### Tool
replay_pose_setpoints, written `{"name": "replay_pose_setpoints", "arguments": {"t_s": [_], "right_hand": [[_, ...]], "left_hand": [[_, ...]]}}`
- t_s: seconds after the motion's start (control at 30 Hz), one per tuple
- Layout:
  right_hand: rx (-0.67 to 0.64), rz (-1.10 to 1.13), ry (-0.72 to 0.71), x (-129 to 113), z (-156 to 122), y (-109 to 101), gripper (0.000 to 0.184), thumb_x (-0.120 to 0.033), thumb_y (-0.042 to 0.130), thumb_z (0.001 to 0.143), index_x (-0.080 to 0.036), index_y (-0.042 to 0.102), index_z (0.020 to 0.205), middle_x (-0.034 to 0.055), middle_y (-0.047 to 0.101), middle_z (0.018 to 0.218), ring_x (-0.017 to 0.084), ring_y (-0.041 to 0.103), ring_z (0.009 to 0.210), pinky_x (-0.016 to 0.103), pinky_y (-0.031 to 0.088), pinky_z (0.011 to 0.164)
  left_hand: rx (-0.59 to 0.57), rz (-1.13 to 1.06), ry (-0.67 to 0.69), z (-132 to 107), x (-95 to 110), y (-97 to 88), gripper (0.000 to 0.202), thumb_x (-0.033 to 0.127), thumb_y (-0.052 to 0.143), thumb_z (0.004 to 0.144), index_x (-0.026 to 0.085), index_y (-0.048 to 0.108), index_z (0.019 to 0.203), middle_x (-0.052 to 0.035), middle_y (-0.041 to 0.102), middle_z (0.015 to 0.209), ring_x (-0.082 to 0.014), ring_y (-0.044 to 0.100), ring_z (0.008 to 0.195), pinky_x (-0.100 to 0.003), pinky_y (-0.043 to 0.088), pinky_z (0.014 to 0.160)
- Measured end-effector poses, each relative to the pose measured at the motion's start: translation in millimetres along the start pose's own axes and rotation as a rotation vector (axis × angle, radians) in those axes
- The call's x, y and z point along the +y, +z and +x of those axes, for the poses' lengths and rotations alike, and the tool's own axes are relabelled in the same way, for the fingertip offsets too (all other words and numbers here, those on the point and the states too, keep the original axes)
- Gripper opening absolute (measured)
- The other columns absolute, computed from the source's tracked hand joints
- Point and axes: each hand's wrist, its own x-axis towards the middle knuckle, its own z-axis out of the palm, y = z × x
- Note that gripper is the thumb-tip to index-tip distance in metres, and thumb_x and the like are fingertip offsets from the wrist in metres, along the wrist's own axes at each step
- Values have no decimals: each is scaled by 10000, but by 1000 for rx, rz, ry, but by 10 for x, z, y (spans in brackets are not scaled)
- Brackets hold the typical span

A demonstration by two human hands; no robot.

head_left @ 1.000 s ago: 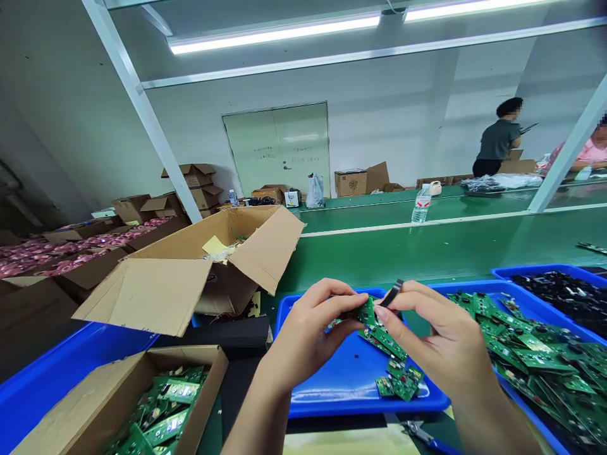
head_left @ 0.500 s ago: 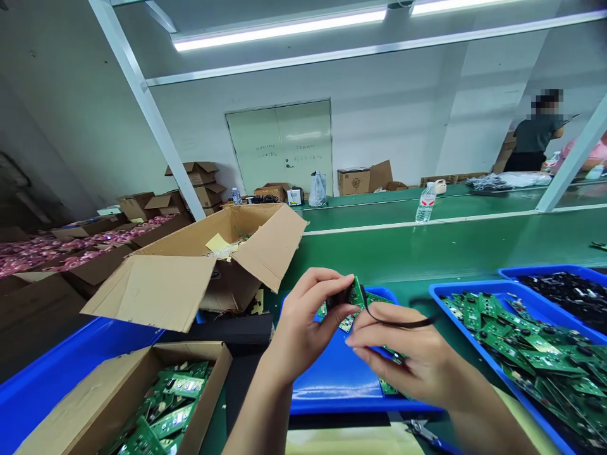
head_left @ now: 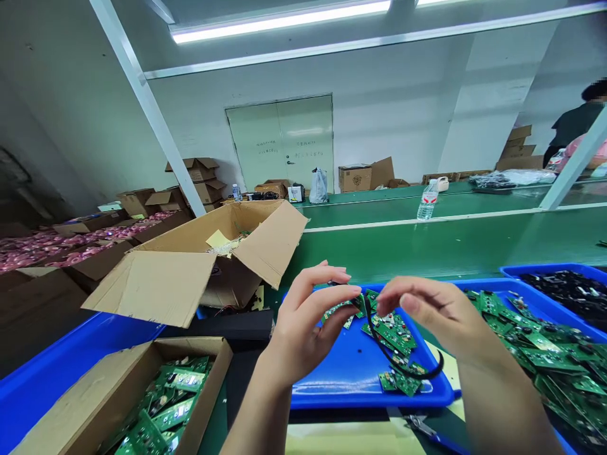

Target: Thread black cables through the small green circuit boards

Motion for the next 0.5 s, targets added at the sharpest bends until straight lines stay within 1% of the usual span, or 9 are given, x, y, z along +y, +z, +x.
{"name": "replay_pose_setpoints", "arguments": {"t_s": [0.03,0.1,0.17,0.23,0.33,0.43,0.5], "right_hand": [[-55,12,-23,-48,-39,53,299,-492,606,874,-218,718,832,44,701,762,157,651,732,238,526,674],[-109,9,-41,-122,-93,139,270,-445,604,885,-208,695,795,31,674,737,137,610,690,221,498,639],[-115,14,-16,-151,-107,192,260,-404,596,891,-192,661,755,20,638,696,120,562,634,213,462,583],[-118,44,26,-142,-94,213,231,-377,608,879,-182,642,759,15,620,690,115,542,618,213,441,557],[-135,128,70,-114,-71,209,201,-361,624,865,-181,623,776,16,629,715,120,561,651,220,449,586],[-180,235,102,-118,-64,196,223,-369,627,866,-183,592,748,19,635,707,123,581,665,228,462,612],[-209,296,127,-130,-58,195,244,-388,644,855,-184,578,739,18,637,691,122,585,652,227,463,604]], "left_hand": [[-6,10,7,-1,-2,10,231,98,667,843,177,623,1056,-70,632,1036,-159,655,999,-376,540,995],[-17,19,15,-6,-12,28,233,98,666,844,177,622,1059,-70,633,1040,-159,653,1003,-375,540,996],[-31,23,13,-9,-22,41,227,113,665,849,175,620,1063,-73,637,1043,-157,655,998,-366,540,993],[-43,27,9,-10,-29,49,218,131,665,854,168,620,1064,-79,644,1041,-157,657,991,-348,544,983],[-57,31,-13,-4,-31,49,226,155,663,861,179,620,1082,-81,654,1031,-161,662,976,-302,576,898],[-79,-4,-48,7,-27,41,252,179,660,868,204,622,1116,-68,659,1001,-153,670,917,-258,592,792],[-104,-52,-81,12,-24,36,267,192,660,869,208,628,1134,-62,658,988,-143,670,884,-243,589,766]]}}
